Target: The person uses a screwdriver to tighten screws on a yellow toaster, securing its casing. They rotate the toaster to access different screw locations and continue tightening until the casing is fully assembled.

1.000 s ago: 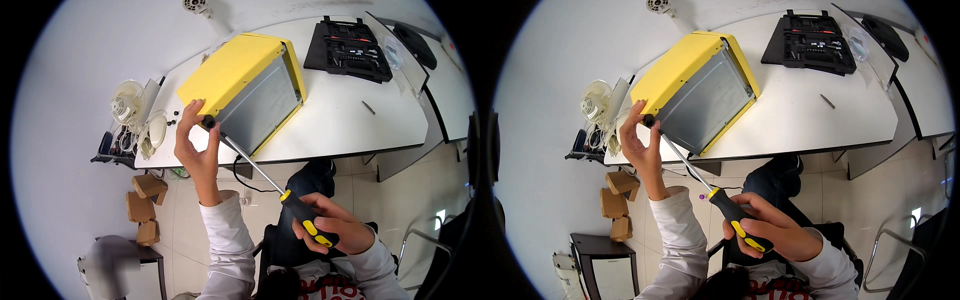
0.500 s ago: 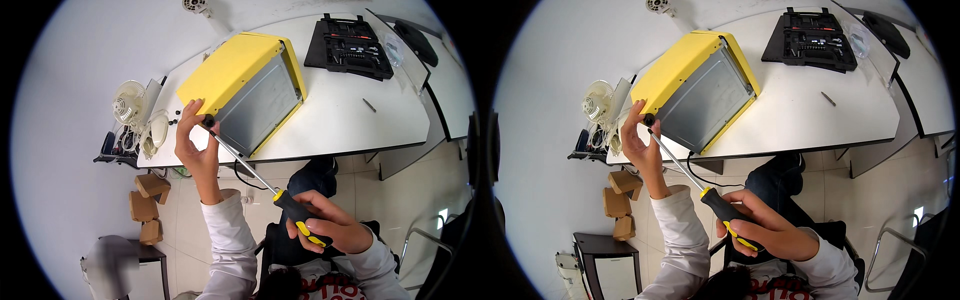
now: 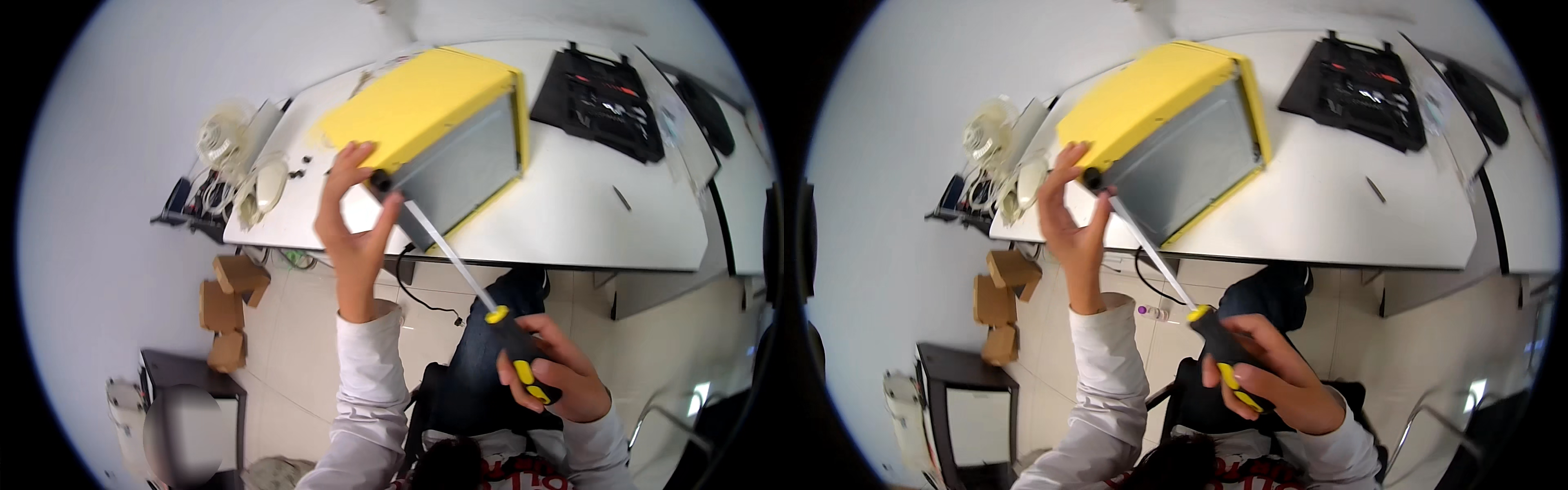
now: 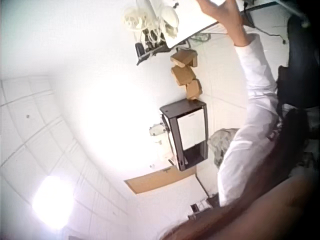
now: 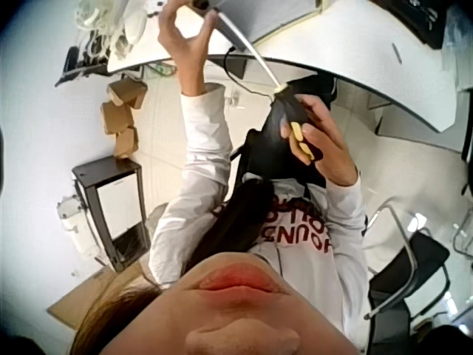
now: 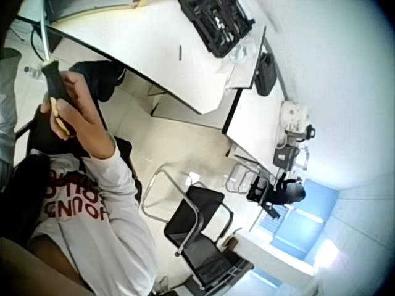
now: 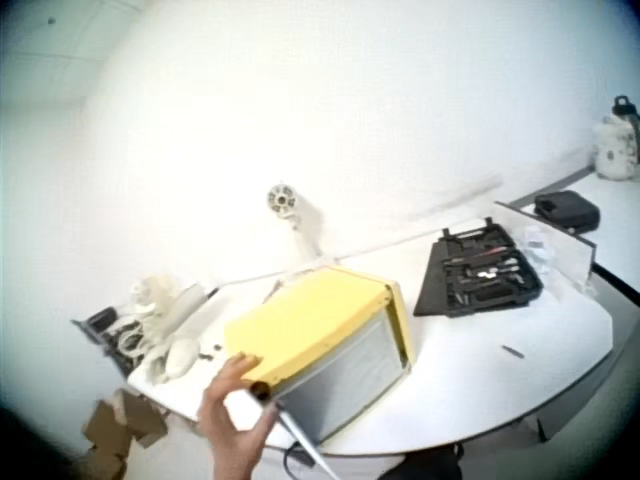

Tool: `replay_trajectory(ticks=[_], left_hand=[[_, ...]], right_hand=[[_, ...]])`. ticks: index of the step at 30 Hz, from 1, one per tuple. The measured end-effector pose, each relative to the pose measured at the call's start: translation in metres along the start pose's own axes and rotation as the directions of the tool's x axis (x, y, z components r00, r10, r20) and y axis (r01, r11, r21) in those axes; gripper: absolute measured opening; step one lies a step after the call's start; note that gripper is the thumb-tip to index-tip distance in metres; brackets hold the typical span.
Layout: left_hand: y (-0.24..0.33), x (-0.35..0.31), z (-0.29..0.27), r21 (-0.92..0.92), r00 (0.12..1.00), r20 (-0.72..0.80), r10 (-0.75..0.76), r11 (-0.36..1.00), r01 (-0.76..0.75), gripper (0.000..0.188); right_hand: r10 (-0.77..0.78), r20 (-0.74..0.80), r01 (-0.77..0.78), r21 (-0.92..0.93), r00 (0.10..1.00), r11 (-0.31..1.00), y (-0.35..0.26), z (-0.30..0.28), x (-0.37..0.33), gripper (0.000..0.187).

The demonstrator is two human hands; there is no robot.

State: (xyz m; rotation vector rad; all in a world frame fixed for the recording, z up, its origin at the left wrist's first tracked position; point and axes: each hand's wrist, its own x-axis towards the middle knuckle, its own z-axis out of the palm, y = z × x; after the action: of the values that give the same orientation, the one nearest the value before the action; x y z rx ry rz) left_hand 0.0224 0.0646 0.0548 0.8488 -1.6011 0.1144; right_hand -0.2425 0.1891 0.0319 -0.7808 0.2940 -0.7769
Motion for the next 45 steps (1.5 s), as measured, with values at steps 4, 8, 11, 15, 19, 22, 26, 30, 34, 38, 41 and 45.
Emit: replay_trajectory(ticks=[4,8,11,15,19,22,26,30,34,38,41,45], left_hand=[[0.010,0.006,-0.009,0.090,0.995,0.079,0.064,0.993,-0.071,0.038],[0.008,0.005,-0.006,0.035,0.999,0.011,0.036,0.999,-0.037,0.028],[0.006,0.006,-0.004,0.033,1.000,-0.009,0.030,0.999,-0.029,0.026],[-0.003,0.009,-0.001,0.001,0.999,-0.030,0.045,0.999,-0.045,0.025],[-0.007,0.007,-0.003,-0.071,1.000,-0.007,0.029,0.997,-0.030,0.028],[0.006,0.004,-0.015,-0.004,0.999,-0.029,0.026,1.000,-0.026,0.027],[-0.014,-0.016,-0.055,0.090,0.968,-0.250,-0.011,0.995,0.035,0.031],[-0.088,-0.012,-0.085,-0.154,0.741,-0.458,-0.491,0.865,0.478,0.022],[-0.211,-0.016,-0.111,0.183,0.769,-0.422,-0.480,0.786,0.591,0.029],[-0.279,-0.022,-0.115,0.546,0.815,-0.339,-0.470,0.607,0.578,0.038],[-0.295,-0.021,-0.117,0.616,0.808,-0.337,-0.482,0.536,0.577,0.040],[-0.305,-0.017,-0.117,0.662,0.778,-0.340,-0.529,0.453,0.597,0.036]], right_hand=[[-0.102,-0.156,0.104,0.005,0.982,0.995,0.004,-0.002,-0.010,0.052],[-0.188,-0.282,0.178,-0.063,0.941,0.982,0.006,-0.018,-0.015,0.050],[-0.215,-0.359,0.186,-0.114,0.908,0.976,0.004,-0.021,-0.013,0.051],[-0.263,-0.381,0.229,-0.132,0.887,0.964,0.004,-0.032,-0.013,0.051],[-0.303,-0.412,0.293,-0.089,0.860,0.952,0.010,-0.042,-0.015,0.051],[-0.346,-0.444,0.364,-0.048,0.826,0.930,0.020,-0.056,-0.023,0.050],[-0.323,-0.445,0.445,0.202,0.835,0.872,0.019,-0.059,-0.034,0.022],[-0.387,-0.478,0.529,0.206,0.788,0.823,0.015,-0.068,-0.029,0.019],[-0.387,-0.508,0.543,0.202,0.769,0.815,0.014,-0.079,-0.011,0.019],[-0.404,-0.524,0.574,0.212,0.750,0.791,0.019,-0.087,0.003,0.020],[-0.403,-0.547,0.597,0.235,0.734,0.767,0.018,-0.083,0.013,0.019],[-0.422,-0.560,0.612,0.202,0.713,0.764,0.018,-0.091,0.014,0.020]])
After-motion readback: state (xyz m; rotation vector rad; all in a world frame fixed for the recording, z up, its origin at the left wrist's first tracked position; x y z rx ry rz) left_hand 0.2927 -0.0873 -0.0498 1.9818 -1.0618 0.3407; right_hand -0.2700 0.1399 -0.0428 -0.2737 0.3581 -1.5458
